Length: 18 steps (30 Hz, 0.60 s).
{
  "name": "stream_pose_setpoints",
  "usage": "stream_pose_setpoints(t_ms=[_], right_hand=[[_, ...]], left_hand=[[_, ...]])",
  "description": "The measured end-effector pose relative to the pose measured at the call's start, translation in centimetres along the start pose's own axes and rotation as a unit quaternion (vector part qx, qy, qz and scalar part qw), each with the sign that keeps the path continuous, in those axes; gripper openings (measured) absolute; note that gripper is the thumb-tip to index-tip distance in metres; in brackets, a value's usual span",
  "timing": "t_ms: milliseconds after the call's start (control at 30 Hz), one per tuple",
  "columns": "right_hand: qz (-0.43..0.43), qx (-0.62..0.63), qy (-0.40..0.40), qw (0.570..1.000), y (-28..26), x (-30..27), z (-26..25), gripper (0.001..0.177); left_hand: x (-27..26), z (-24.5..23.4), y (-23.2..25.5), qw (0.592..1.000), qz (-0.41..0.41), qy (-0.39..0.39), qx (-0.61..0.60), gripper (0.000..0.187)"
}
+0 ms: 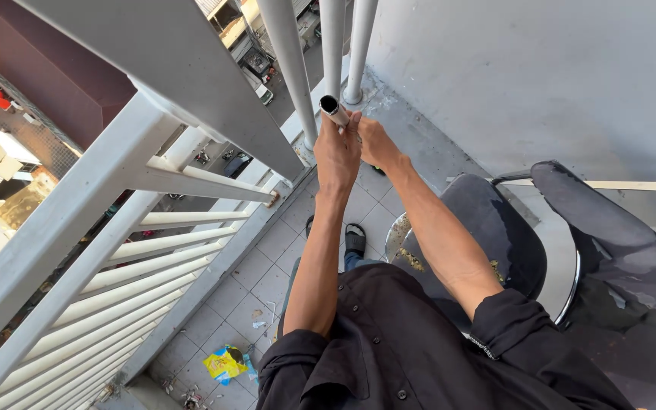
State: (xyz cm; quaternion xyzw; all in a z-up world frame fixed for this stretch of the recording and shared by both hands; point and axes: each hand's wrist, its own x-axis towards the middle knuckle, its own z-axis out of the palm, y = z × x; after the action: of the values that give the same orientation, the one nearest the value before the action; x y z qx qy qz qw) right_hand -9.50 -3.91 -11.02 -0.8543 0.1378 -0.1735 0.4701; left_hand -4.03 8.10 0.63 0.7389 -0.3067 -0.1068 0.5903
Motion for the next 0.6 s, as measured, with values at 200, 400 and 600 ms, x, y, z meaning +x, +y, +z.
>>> stream_pose_setpoints(t_ms=[200,400,600], right_hand=[[0.000,-0.017,-0.009,1.000,1.4,-0.1,1.5,0.041],[0.017,-0.035,-0.013,0.999,-0.2,-0.2,1.7,0.036],[0.015,-0.062,0.002,0.998,1.4,-0.9,2.5,0.028]], left_hand=[[-0.3,-0.2,-0.3,1.000,0.011,0.009,0.017,0.022],[-0.6,-0.7,-1.3,0.998,0.038,0.007,0.047,0.026],[-0.3,-1.2,-0.1,0.996,0.050,-0.026,0.074,0.031]])
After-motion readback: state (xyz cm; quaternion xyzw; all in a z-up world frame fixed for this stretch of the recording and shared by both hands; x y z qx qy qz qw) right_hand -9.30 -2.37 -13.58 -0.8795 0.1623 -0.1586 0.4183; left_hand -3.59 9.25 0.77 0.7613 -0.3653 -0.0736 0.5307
